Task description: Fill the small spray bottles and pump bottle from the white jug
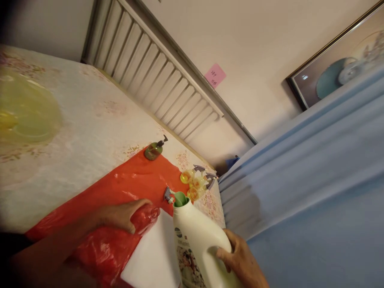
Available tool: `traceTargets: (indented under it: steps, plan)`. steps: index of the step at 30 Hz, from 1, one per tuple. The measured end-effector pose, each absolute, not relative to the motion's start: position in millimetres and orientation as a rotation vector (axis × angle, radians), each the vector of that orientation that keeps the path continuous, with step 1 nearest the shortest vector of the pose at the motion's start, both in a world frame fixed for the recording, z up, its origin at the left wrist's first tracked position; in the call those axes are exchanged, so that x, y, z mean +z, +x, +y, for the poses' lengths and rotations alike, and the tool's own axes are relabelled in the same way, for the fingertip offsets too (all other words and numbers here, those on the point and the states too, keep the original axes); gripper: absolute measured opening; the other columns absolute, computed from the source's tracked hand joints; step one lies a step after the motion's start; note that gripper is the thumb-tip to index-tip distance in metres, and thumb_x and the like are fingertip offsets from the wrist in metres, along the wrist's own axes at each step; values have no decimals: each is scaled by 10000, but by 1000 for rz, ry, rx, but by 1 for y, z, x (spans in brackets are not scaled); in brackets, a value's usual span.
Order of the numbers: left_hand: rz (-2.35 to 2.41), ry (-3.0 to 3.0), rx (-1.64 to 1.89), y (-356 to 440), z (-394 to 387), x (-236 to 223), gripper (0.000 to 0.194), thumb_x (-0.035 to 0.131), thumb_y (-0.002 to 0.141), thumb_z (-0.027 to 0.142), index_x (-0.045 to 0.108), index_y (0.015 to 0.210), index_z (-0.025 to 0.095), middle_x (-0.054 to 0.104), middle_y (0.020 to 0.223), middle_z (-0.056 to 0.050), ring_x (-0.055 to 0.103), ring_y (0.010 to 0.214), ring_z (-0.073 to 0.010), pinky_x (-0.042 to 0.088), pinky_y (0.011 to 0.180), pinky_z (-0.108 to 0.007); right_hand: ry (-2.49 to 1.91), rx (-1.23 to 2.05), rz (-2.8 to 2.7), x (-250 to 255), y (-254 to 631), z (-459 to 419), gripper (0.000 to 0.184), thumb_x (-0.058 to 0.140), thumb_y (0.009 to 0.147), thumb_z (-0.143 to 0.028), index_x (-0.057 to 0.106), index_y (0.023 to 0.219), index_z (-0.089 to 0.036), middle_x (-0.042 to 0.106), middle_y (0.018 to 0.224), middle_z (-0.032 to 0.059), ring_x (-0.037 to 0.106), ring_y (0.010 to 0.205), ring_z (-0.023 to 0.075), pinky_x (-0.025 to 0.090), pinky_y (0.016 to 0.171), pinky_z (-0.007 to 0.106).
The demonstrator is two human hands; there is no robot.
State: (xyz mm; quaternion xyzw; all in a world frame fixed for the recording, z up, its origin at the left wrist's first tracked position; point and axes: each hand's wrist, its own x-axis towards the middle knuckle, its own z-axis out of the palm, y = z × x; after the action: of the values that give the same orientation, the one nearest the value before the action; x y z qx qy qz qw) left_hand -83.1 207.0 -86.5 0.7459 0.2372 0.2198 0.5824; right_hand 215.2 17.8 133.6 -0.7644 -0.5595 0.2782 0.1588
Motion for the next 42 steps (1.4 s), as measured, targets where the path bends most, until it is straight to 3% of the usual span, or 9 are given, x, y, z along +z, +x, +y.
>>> traceTargets:
  steps: [3,6,10,14,18,24,33,42]
  plan:
    - [507,1745,493,-85,208,-83,962,754,552,180,388,1441,201,483,1487,-74,419,1362,-340,391,1083,-353,-2135,855,-1617,137,211,15,617,655,663,-739,674,909,-174,522,705,-19,378,495,89,328,444,217]
    - [445,1707,457,-87,211,-77,993,780,566,235,351,1461,265,458,1519,-47,372,1406,-332,399,1088,-354,-2067,936,-1632,140,208,12,594,650,719,-697,679,1037,-196,543,745,-13,383,520,97,345,475,222]
    - [464,1670,462,-87,213,-70,899,743,599,258,402,1429,307,493,1500,-38,414,1386,-338,415,1082,-404,-1986,1031,-1635,144,207,9,609,621,791,-651,627,1225,-223,579,852,20,421,591,123,356,510,231]
    - [427,1676,480,-84,212,-64,770,704,604,217,513,1343,311,578,1423,-9,489,1329,-290,421,1072,-370,-1971,1081,-1635,145,209,8,628,609,819,-634,588,1311,-245,612,988,58,450,633,135,369,527,235]
    - [426,1663,475,-85,210,-60,679,678,633,225,568,1299,289,637,1347,-3,547,1266,-292,450,1031,-363,-1986,1112,-1634,147,208,9,629,619,817,-627,579,1336,-273,612,1086,67,477,649,141,376,533,235]
    - [464,1683,489,-85,210,-60,669,683,626,227,587,1286,277,658,1308,-7,555,1254,-302,469,996,-340,-2019,1150,-1630,151,202,13,618,644,795,-630,610,1313,-295,635,1050,63,544,758,193,384,514,218]
    - [457,1676,499,-83,210,-62,662,675,614,209,601,1268,283,662,1307,5,559,1253,-299,467,1002,-341,-2039,1167,-1690,153,201,22,602,644,818,-585,593,1338,-287,632,953,43,478,643,141,362,496,218]
    - [469,1685,483,-83,213,-65,648,693,617,225,613,1256,292,686,1263,-8,573,1232,-314,483,965,-351,-2079,1132,-1749,158,202,28,611,638,823,-564,580,1360,-279,658,972,52,525,665,156,385,481,209]
